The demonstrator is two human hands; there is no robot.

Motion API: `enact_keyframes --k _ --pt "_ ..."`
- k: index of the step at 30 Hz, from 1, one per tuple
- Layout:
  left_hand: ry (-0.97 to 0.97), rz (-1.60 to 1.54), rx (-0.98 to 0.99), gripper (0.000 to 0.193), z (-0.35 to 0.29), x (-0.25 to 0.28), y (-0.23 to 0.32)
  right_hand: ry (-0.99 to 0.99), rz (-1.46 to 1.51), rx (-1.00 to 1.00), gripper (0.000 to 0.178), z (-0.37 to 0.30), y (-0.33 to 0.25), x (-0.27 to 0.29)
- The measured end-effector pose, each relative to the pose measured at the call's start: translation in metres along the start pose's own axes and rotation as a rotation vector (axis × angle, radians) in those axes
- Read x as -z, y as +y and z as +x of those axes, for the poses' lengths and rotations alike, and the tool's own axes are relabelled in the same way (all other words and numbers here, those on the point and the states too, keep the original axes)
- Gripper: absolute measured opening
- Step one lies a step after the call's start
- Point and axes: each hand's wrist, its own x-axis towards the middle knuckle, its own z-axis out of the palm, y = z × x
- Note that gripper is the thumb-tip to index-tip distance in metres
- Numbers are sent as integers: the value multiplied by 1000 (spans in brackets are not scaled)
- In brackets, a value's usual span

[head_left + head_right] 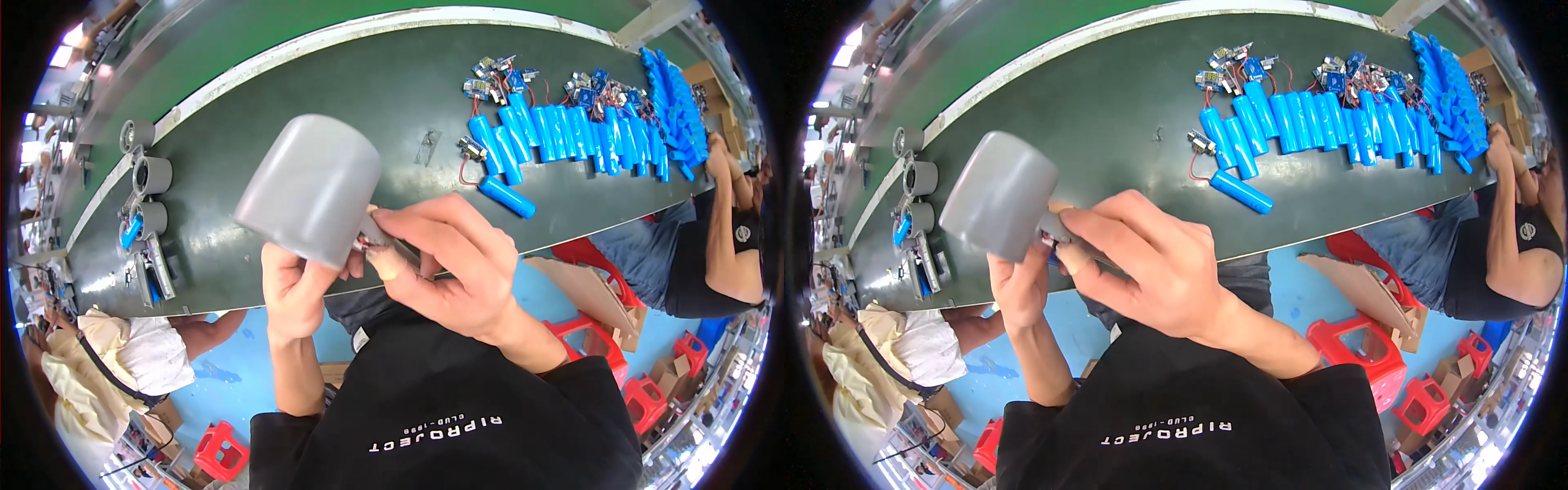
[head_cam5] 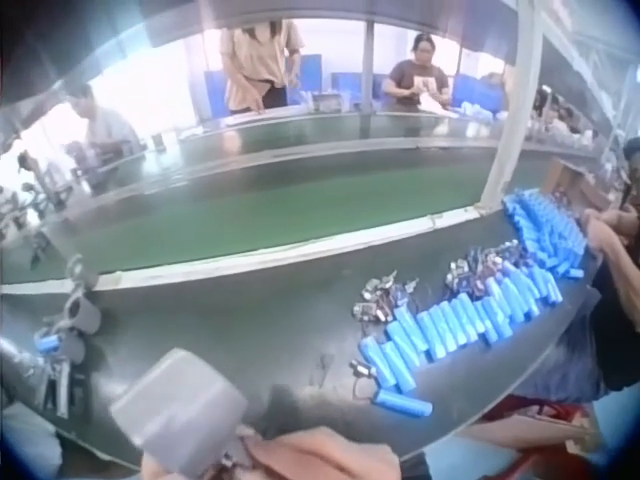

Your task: The person assembles electronic components by hand, inserting circuit boards and batteries into a plastic housing.

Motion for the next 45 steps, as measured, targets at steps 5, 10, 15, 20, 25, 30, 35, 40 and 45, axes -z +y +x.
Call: enact_keyframes --k 5,10,15,20,25,30,35,40,45 --pt "48 -7 -82 28 -7 -1 -2 5 -25 28 29 2 -4 2" --pt "68 90 -125 33 -9 -3 2 10 -39 55 29 4 -7 3" --pt "9 156 -24 15 5 -1 12 -119 62 -170 25 8 -10 10" --pt "75 81 242 17 18 -8 23 -242 433 -657 17 9 0 9" --pt "5 165 366 25 28 -8 23 -285 483 -830 18 12 11 7" --pt "-24 165 336 30 27 -12 27 -197 521 -779 20 9 15 3" --pt "-38 77 314 32 21 -16 36 -43 570 -703 19 10 9 5" --pt "-43 261 253 25 19 -25 41 40 573 -644 18 10 13 2" --pt "-6 379 204 32 22 -22 34 17 435 -519 19 14 19 0"
